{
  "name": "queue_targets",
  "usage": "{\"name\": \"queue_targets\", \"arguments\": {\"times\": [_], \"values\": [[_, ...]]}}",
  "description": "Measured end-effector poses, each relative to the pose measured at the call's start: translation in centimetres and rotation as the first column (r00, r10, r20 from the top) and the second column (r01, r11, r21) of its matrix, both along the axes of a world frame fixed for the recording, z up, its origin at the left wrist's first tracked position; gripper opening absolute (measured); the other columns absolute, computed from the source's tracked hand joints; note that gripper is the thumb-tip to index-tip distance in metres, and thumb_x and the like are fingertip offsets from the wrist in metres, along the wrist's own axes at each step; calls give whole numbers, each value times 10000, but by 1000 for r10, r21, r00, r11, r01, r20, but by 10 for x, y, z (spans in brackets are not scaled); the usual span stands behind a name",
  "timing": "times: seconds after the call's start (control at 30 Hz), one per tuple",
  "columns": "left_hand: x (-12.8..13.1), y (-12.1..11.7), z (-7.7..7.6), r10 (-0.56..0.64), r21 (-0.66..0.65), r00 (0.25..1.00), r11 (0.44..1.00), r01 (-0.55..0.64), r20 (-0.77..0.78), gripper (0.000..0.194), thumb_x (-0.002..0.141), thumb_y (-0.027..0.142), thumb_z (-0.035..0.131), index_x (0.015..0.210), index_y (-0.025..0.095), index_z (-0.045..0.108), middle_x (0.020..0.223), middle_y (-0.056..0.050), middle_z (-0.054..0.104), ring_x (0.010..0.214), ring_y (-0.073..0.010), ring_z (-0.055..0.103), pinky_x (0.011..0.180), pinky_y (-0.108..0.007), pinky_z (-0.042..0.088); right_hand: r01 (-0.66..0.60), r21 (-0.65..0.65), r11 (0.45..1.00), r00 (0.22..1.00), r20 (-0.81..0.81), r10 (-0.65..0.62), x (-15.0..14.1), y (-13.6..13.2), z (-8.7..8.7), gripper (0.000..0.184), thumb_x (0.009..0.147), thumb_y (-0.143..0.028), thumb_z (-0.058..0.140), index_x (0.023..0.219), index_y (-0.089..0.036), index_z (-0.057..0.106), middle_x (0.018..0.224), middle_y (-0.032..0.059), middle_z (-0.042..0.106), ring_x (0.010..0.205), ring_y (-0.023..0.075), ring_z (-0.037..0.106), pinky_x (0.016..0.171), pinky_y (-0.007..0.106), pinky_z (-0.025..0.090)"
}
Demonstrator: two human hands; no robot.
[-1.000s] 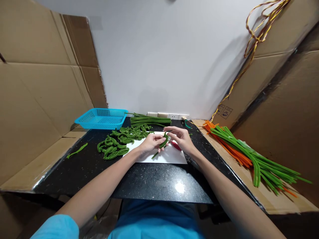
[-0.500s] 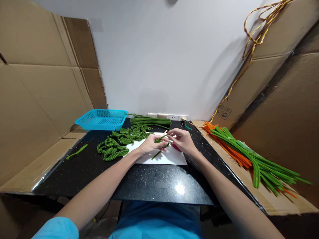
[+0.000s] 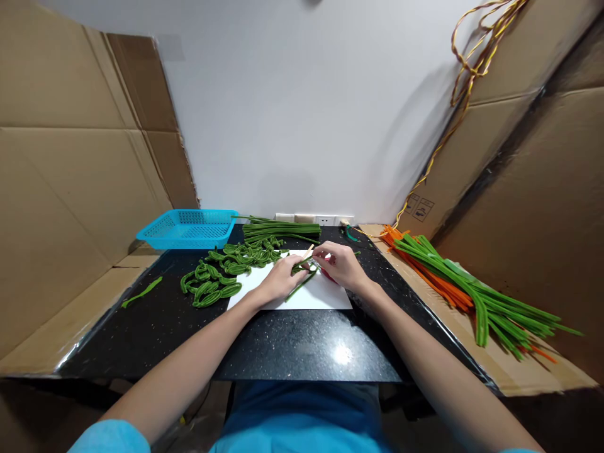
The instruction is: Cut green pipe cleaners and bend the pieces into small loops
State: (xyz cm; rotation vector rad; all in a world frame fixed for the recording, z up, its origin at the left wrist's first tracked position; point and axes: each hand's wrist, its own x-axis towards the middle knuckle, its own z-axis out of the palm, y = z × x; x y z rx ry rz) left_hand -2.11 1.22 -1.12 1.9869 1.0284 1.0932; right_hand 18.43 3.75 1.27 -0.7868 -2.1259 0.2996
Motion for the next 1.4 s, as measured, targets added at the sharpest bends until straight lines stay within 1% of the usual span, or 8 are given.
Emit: {"name": "queue_targets", "arguments": {"times": [0.07,0.2,0.33,0.47,0.63,0.8,1.17,1.4], "values": [[0,-3,0,62,101,987,994,-48,-147,164,925,283,629,981,157,719,1029,-103,718,950,-250,649,891,-367,475,-7,8,1000,1000,28,6,1,3,-3,122,941,-218,602,897,-204,715,858,42,689,726,155,619,613,249,485],[-3,-8,1,128,152,930,985,-79,-344,227,987,320,529,1037,163,685,1018,-125,696,930,-272,633,823,-351,445,-11,6,1000,998,57,11,2,5,-8,128,954,-203,593,941,-210,720,888,43,686,737,152,617,643,248,479],[-5,-7,0,94,140,909,989,-40,-406,266,966,300,559,1182,183,659,1055,-123,708,973,-295,637,814,-346,428,-32,8,999,997,71,31,-1,4,-11,132,954,-191,594,952,-211,725,883,37,677,714,140,605,650,246,474],[-2,-3,0,16,25,959,1000,-10,-282,206,943,242,546,1082,167,678,995,-92,712,901,-256,632,799,-328,424,-54,-47,997,998,-29,53,-4,2,-11,110,939,-225,623,920,-210,731,880,39,703,753,155,632,640,245,481],[0,1,3,-71,-69,997,995,70,-16,123,928,246,553,886,156,625,874,-69,692,775,-182,586,729,-289,421,-84,-247,965,987,-155,46,-2,2,-6,199,920,-369,661,895,-188,738,852,52,724,676,158,636,586,254,503],[2,3,-3,-103,-267,974,951,155,200,169,991,328,480,940,175,531,657,-26,639,539,-119,475,565,-245,368,-105,-311,945,985,-164,55,-6,2,-7,239,894,-408,674,922,-179,738,802,47,720,621,150,621,555,253,521],[3,10,-7,-62,-381,899,892,244,433,372,893,503,672,888,148,561,711,-57,675,546,-110,578,545,-227,430,-186,-406,895,945,-322,51,-14,2,-13,284,813,-427,756,913,-162,741,826,66,736,703,186,686,573,283,601],[2,3,-1,-69,-398,872,871,290,485,428,851,508,737,1014,147,574,741,-60,710,566,-114,603,597,-242,457,-194,-381,904,955,-284,85,-8,5,-12,262,835,-342,724,1019,-161,768,915,80,776,747,194,725,647,301,611]]}}
